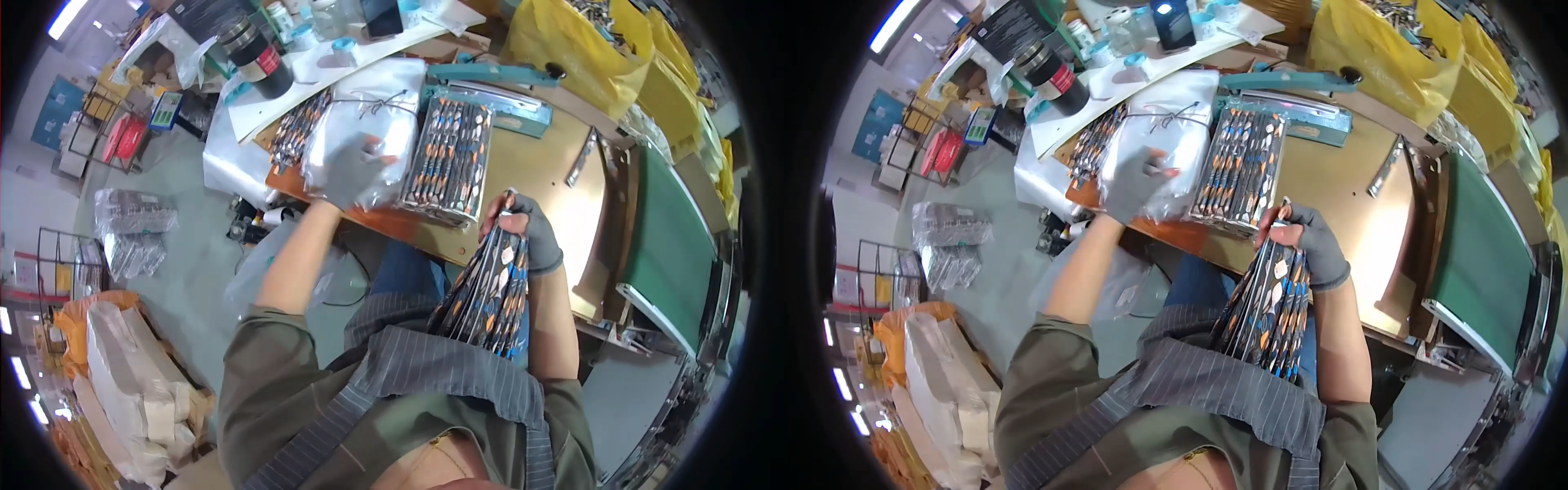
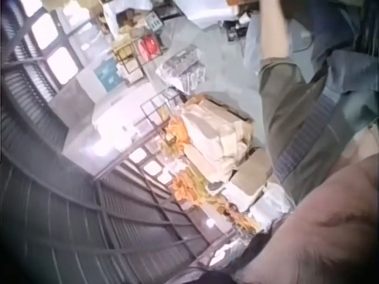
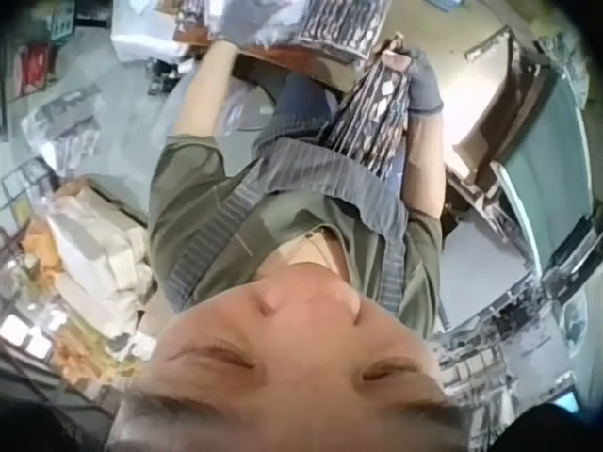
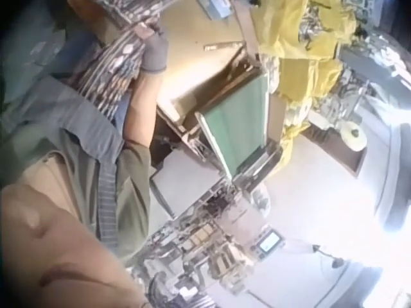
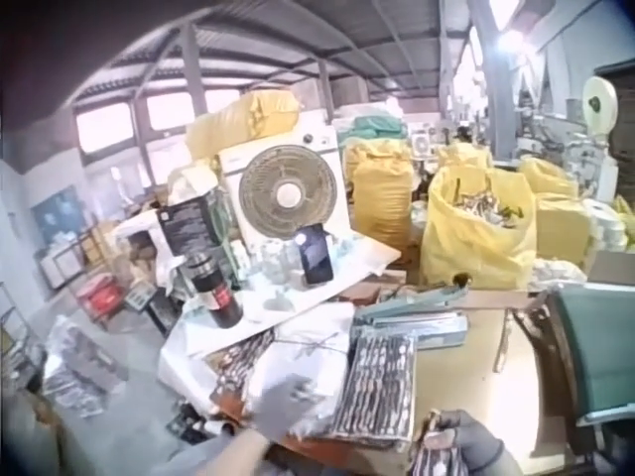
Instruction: Packing component bundles into plastic bags at a factory workstation.
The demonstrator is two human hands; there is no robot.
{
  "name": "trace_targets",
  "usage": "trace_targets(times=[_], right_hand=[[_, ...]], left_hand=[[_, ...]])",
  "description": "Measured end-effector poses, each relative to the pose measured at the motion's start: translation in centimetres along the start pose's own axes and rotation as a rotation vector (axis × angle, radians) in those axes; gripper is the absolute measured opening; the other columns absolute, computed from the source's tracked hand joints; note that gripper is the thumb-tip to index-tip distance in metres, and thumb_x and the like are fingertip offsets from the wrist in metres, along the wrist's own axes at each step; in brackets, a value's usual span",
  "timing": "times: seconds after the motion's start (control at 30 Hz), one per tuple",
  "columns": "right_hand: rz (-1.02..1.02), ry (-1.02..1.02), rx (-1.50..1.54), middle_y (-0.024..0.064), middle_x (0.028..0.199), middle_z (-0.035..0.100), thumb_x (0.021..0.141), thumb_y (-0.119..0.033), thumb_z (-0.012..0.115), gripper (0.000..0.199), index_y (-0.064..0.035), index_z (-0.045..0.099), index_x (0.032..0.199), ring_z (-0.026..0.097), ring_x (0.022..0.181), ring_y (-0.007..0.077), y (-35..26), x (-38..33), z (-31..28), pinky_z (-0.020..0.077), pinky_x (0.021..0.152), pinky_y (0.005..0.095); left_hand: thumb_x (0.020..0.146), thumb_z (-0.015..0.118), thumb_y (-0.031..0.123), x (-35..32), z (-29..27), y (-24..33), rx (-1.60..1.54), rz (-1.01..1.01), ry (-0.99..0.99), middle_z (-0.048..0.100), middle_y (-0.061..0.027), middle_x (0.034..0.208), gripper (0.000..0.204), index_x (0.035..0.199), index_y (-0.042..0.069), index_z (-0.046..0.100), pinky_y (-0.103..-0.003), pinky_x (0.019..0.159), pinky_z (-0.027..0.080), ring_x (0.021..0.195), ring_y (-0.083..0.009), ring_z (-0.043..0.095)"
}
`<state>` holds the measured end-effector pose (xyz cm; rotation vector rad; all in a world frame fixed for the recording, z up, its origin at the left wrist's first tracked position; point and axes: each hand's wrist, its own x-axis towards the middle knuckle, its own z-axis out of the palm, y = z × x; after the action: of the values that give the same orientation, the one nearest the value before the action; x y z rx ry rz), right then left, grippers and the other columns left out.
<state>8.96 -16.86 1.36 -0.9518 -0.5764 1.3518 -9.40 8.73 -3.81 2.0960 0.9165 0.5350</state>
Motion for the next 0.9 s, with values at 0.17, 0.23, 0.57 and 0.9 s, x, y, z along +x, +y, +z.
trace_targets(times=[0.17,0.23,0.57,0.9], right_hand=[[-0.001,0.078,-0.071,0.0160,0.099,0.060,0.076,-0.018,0.061,0.026,0.0011,0.056,0.093,0.063,0.079,0.0243,2.0,2.5,2.0,0.0514,0.073,0.0335],[0.007,-0.025,-0.218,0.0125,0.088,0.064,0.078,-0.023,0.059,0.054,0.0044,0.048,0.123,0.062,0.080,0.0178,1.4,2.3,2.0,0.0488,0.073,0.0276],[-0.092,0.301,-0.173,0.0101,0.079,0.062,0.076,-0.020,0.061,0.038,0.0013,0.054,0.107,0.061,0.068,0.0157,2.0,-2.4,-2.0,0.0502,0.066,0.0259],[-0.511,0.138,-0.668,0.0114,0.110,0.059,0.085,-0.028,0.060,0.052,-0.0010,0.045,0.126,0.058,0.101,0.0187,5.6,-3.7,-11.7,0.0503,0.084,0.0308]], left_hand=[[0.085,0.056,0.035,5.2,-4.9,-12.1,0.345,0.326,0.052,0.063,-0.0203,0.086,0.032,0.090,0.004,0.063,-0.042,0.073,0.046,0.079,-0.0351,0.060],[0.090,0.050,0.033,5.7,-5.7,-6.5,0.082,0.280,0.178,0.058,-0.0128,0.071,0.033,0.078,0.003,0.057,-0.034,0.065,0.044,0.066,-0.0237,0.056],[0.090,0.054,0.023,-8.1,8.4,10.8,-0.791,0.025,-0.018,0.056,-0.0073,0.065,0.026,0.080,-0.001,0.059,-0.032,0.058,0.042,0.059,-0.0188,0.053],[0.087,0.057,0.027,-7.2,10.4,21.0,-0.081,1.074,-0.318,0.055,-0.0103,0.063,0.027,0.069,0.006,0.059,-0.035,0.052,0.038,0.054,-0.0215,0.051]])
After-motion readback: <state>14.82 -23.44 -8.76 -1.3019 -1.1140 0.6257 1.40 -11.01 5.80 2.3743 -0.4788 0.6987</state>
